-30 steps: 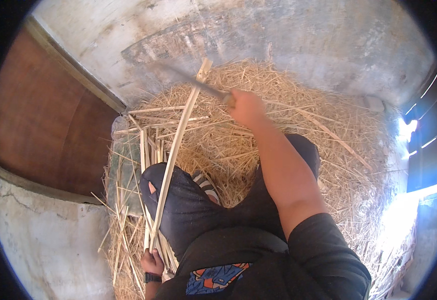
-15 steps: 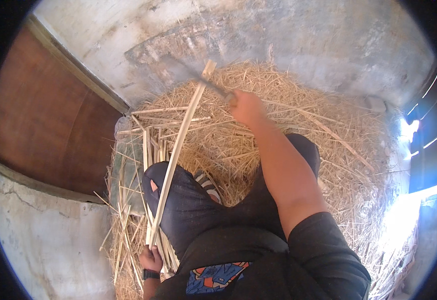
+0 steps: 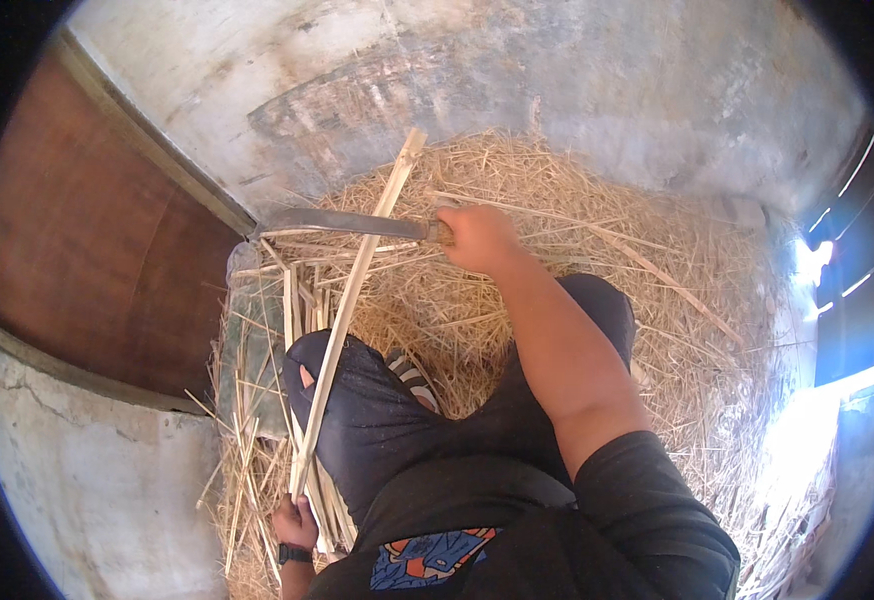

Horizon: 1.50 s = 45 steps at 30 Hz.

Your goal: The person sits on a straw-covered floor and uses a large knife to shave a long bamboo stick. They hold the stick with their left hand and repeatedly strike it with the knife in their right hand to remove the outer layer, creating thin strips of bamboo.

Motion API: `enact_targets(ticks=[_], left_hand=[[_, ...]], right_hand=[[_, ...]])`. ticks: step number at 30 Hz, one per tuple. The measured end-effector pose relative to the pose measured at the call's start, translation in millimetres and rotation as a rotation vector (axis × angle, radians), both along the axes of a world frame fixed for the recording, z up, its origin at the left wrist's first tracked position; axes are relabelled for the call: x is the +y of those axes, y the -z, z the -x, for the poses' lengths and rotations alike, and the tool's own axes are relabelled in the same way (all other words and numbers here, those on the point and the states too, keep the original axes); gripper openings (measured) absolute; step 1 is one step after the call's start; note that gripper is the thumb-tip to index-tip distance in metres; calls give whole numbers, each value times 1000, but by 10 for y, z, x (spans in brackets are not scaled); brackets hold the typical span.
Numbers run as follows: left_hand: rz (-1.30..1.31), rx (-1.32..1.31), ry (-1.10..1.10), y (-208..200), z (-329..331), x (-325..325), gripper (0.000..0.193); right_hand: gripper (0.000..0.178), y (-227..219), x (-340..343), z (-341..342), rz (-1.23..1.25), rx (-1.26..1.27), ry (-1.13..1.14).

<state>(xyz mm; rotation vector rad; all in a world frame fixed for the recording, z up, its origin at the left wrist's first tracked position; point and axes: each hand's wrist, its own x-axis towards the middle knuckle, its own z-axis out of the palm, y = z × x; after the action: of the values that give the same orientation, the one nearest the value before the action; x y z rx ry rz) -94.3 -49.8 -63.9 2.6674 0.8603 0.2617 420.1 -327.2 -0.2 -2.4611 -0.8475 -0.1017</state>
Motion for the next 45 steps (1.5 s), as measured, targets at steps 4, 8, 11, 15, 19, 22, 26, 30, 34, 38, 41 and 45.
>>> enact_targets(ticks=[4, 8, 11, 15, 19, 22, 26, 30, 34, 38, 41, 45], left_hand=[[16, 24, -21, -41, 7, -23, 37], [2, 9, -15, -30, -9, -17, 37], [-31, -9, 1, -57, -32, -3, 37], [-2, 19, 24, -146, -92, 96, 36], [-30, -24, 45, -287, -198, 73, 34], [-126, -130, 92, -307, -228, 103, 44], [-78, -131, 58, -390, -334, 72, 38], [23, -145, 40, -419, -421, 44, 34], [194, -258, 86, -372, -380, 138, 43], [203, -205, 64, -494, -234, 186, 52], [188, -140, 34, -567, -230, 144, 53], [271, -213, 39, -262, -197, 191, 51]], right_hand=[[30, -19, -33, -95, -60, 141, 141], [30, 66, -59, -116, -162, 94, 263], [29, -96, -56, -55, -19, 133, 180], [27, -221, -52, 39, 143, 46, -7], [24, -239, 13, 65, 204, 2, -145], [26, -254, -102, -105, 13, 90, 87], [27, -336, -320, -196, -236, 138, 434], [28, -411, -242, 27, -240, 135, 263], [30, -282, -298, -140, -99, -28, 19], [28, -122, -460, -334, -366, 175, 333], [26, -144, -391, -268, -295, 110, 256], [19, -146, -99, 15, -248, 77, 11]])
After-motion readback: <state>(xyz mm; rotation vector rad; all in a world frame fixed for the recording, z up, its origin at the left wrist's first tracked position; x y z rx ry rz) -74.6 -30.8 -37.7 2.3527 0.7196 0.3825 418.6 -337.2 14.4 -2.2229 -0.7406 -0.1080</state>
